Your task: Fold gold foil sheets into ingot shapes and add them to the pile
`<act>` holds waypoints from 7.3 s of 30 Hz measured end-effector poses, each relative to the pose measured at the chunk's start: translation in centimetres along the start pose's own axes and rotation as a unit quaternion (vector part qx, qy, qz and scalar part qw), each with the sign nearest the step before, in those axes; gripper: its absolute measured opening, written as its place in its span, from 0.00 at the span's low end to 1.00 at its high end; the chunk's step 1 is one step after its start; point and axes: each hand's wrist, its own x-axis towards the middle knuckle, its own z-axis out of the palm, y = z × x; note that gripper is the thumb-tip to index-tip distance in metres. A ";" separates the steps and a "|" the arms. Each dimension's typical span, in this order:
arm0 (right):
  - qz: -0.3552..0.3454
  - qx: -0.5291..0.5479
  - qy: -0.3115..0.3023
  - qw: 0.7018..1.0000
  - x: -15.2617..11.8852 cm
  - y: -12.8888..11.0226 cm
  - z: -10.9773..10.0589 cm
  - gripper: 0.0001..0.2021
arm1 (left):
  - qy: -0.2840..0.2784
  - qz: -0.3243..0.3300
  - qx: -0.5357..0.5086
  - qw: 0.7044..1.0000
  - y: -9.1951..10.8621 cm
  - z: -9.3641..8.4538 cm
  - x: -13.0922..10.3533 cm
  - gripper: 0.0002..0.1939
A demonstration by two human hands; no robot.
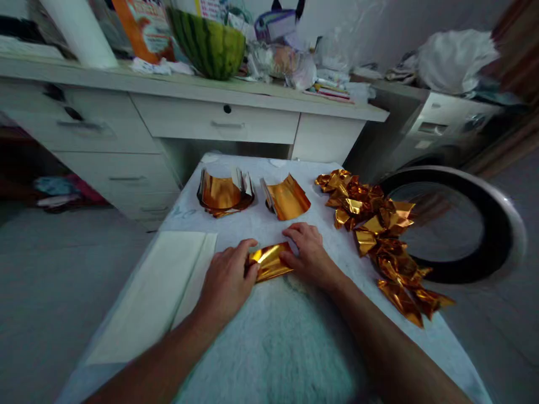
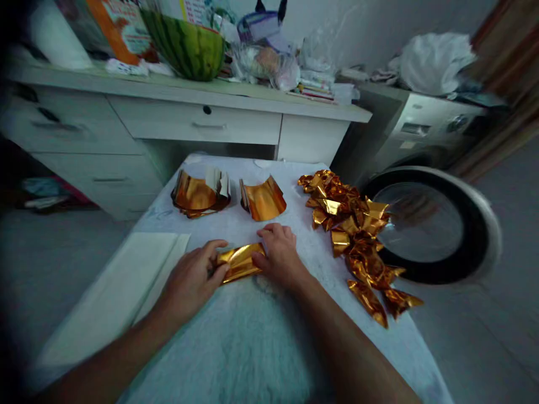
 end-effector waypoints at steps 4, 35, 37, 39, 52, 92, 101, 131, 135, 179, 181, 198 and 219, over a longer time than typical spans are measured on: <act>0.007 -0.007 -0.013 1.000 0.0 -0.6 -0.2 0.18 | 0.034 0.033 0.021 0.999 -0.4 0.2 0.1 0.18; -0.036 0.109 -0.051 0.992 0.1 -0.3 -1.3 0.06 | 0.052 0.033 -0.079 0.995 -0.3 0.4 0.4 0.25; -0.025 0.179 -0.052 0.982 -0.1 -0.2 -1.2 0.06 | 0.047 0.009 -0.123 0.991 -0.2 0.2 0.3 0.24; -0.004 0.269 -0.057 0.961 -0.3 -0.2 -1.0 0.09 | 0.038 -0.014 -0.170 0.985 -0.1 0.0 0.2 0.22; 0.084 0.503 -0.112 0.853 -0.4 -0.6 -1.8 0.17 | 0.005 -0.036 -0.287 0.957 0.8 -1.3 -0.1 0.08; 0.100 0.500 -0.113 0.853 -0.6 -0.4 -1.9 0.18 | 0.010 -0.060 -0.287 0.956 1.2 -1.9 0.0 0.12; 0.109 0.520 -0.122 0.838 -0.5 -0.5 -1.3 0.16 | 0.009 -0.041 -0.248 0.968 1.1 -1.8 0.0 0.11; 0.089 0.140 0.021 0.986 -0.2 -1.0 0.1 0.09 | 0.002 0.012 0.061 0.998 1.2 -1.2 -0.1 0.05; 0.083 0.096 0.025 0.992 -0.2 -1.2 0.1 0.11 | 0.009 0.012 0.072 0.997 1.1 -1.0 -0.1 0.07; -0.091 -0.023 -0.089 0.992 -1.5 -4.3 -0.3 0.05 | -0.107 0.129 -0.008 0.986 -0.2 -1.4 -0.7 0.13; -0.092 -0.031 -0.086 0.992 -1.5 -4.4 -0.2 0.06 | -0.113 0.125 -0.010 0.986 -0.2 -1.5 -0.8 0.13; -0.095 -0.074 -0.078 0.990 -1.9 -4.5 0.1 0.09 | -0.079 0.140 0.000 0.987 -0.4 -1.6 -0.9 0.07; -0.059 -0.054 -0.086 0.993 -3.1 -4.9 0.1 0.07 | -0.111 0.158 0.044 0.980 0.1 -1.1 -1.2 0.01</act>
